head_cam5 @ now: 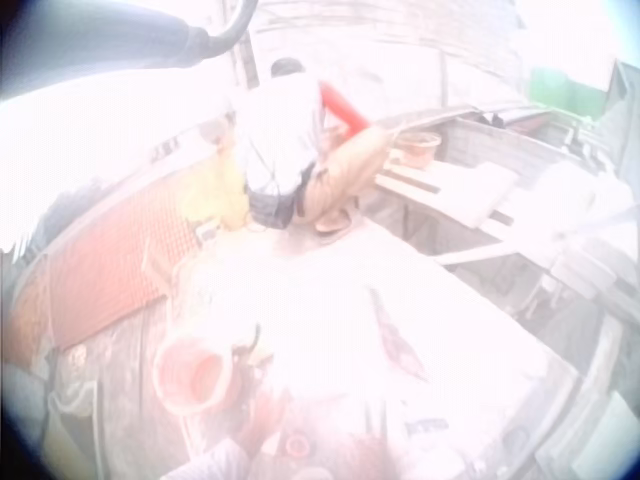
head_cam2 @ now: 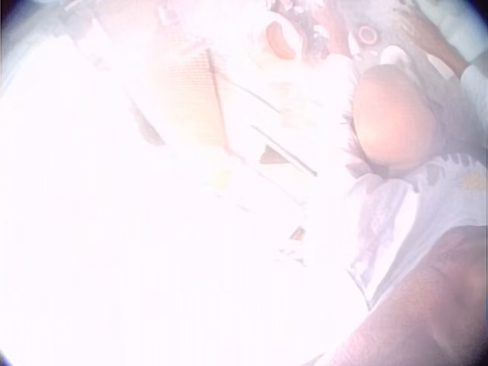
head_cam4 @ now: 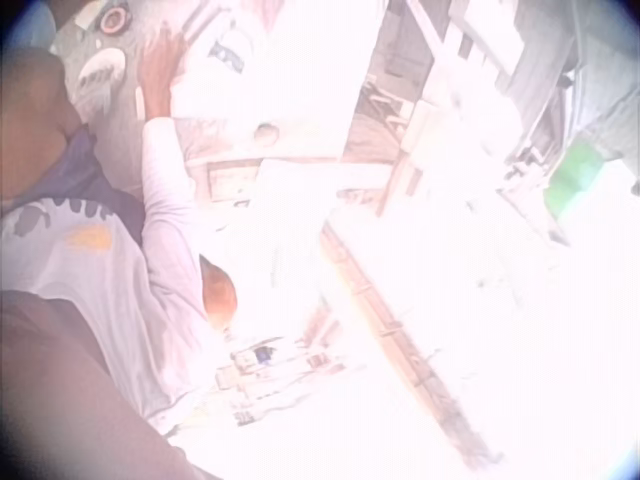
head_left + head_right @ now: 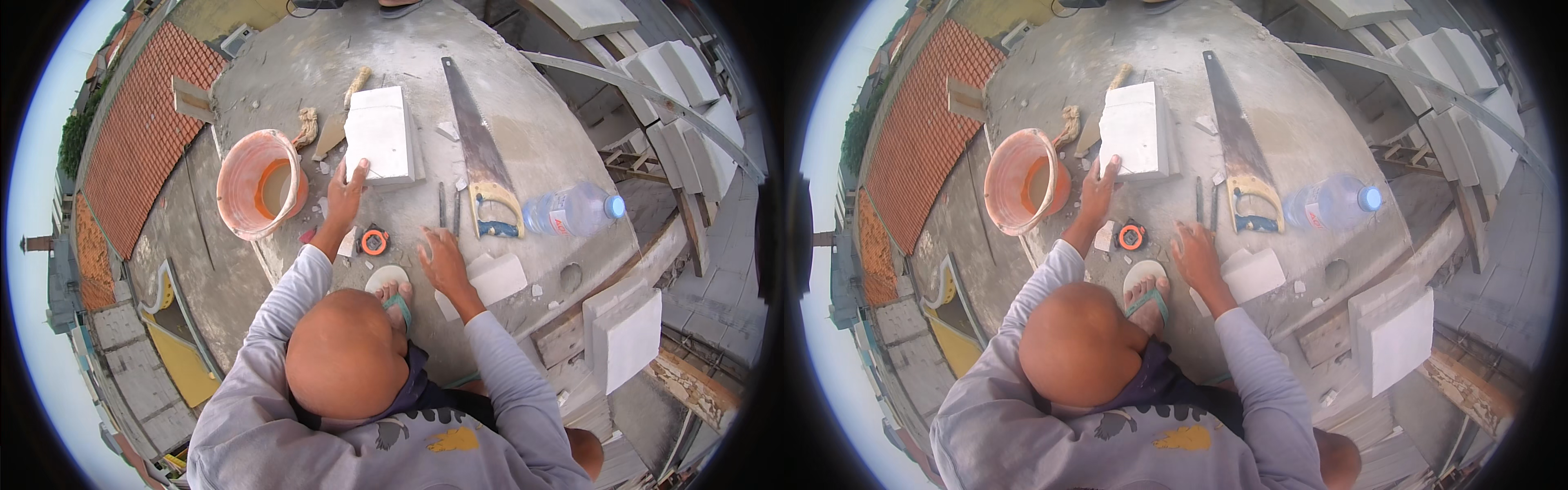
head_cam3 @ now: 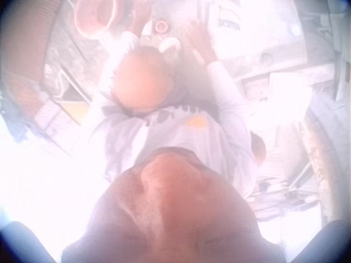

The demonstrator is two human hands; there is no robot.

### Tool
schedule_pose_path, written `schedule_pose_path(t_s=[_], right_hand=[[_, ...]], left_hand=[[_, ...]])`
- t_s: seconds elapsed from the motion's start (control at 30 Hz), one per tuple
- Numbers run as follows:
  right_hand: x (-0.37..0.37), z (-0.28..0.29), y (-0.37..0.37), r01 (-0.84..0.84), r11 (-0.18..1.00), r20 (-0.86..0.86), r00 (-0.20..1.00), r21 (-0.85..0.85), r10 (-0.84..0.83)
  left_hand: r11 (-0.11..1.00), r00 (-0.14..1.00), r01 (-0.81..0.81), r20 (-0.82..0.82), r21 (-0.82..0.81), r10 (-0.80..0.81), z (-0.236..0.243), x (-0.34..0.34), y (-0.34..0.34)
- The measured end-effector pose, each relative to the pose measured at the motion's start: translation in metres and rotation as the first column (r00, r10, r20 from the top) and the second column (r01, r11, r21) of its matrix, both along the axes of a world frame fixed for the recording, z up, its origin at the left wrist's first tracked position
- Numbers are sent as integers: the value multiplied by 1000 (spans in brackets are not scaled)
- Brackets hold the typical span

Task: The person measures and marks white rectangular tiles with a tape measure and pencil, then uses a hand saw to cut them on a rooftop work surface. The person repeatedly measures, marks, and saws multiple tiles, stacking the cut pieces nearby.

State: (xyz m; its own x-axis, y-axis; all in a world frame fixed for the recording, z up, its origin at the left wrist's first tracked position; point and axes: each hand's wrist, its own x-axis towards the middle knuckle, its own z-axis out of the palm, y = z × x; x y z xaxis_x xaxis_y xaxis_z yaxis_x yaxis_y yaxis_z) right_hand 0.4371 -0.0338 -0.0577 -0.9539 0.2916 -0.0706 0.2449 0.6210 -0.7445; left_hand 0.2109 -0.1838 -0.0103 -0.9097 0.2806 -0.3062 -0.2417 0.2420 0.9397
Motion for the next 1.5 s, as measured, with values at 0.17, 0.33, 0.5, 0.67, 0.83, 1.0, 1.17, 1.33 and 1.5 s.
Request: schedule_pose_path(t_s=[0.17, 0.33, 0.5, 0.67, 0.83, 1.0, 1.17, 1.33, 1.5], right_hand=[[2, -10, -3, 11, 1000, -21, 1000, 24, -11], [-11, -8, 3, 68, 996, -88, 993, -53, -73], [-83, 17, 56, 287, 931, -200, 922, -225, -332], [-197, 38, 106, 263, 964, -320, 910, -47, -264], [-195, 38, 90, 261, 965, -145, 955, 0, -258], [-105, 28, 26, 316, 930, -136, 929, -190, -343], [-81, 37, -20, 179, 847, -121, 955, -501, -273], [-78, 39, -21, 141, 873, -112, 970, -466, -216], [-76, 34, -37, 41, 887, -146, 982, -459, -121]], left_hand=[[1000, 998, -3, -70, 18, 4, -5, -27, -7], [904, 904, -427, 14, 17, 427, -11, -40, 15], [955, 960, -274, -98, -113, 264, 8, 25, 41], [953, 958, -161, -271, -257, 89, -9, 29, 32], [996, 966, -41, -256, -81, 19, 6, -4, 13], [996, 975, -13, -220, -92, -7, 16, -55, 24], [978, 965, -198, -158, 72, 207, -16, -75, 49], [947, 994, -107, 6, 303, 110, -16, -33, 70], [979, 998, 57, -40, 197, -50, -21, -19, 44]])
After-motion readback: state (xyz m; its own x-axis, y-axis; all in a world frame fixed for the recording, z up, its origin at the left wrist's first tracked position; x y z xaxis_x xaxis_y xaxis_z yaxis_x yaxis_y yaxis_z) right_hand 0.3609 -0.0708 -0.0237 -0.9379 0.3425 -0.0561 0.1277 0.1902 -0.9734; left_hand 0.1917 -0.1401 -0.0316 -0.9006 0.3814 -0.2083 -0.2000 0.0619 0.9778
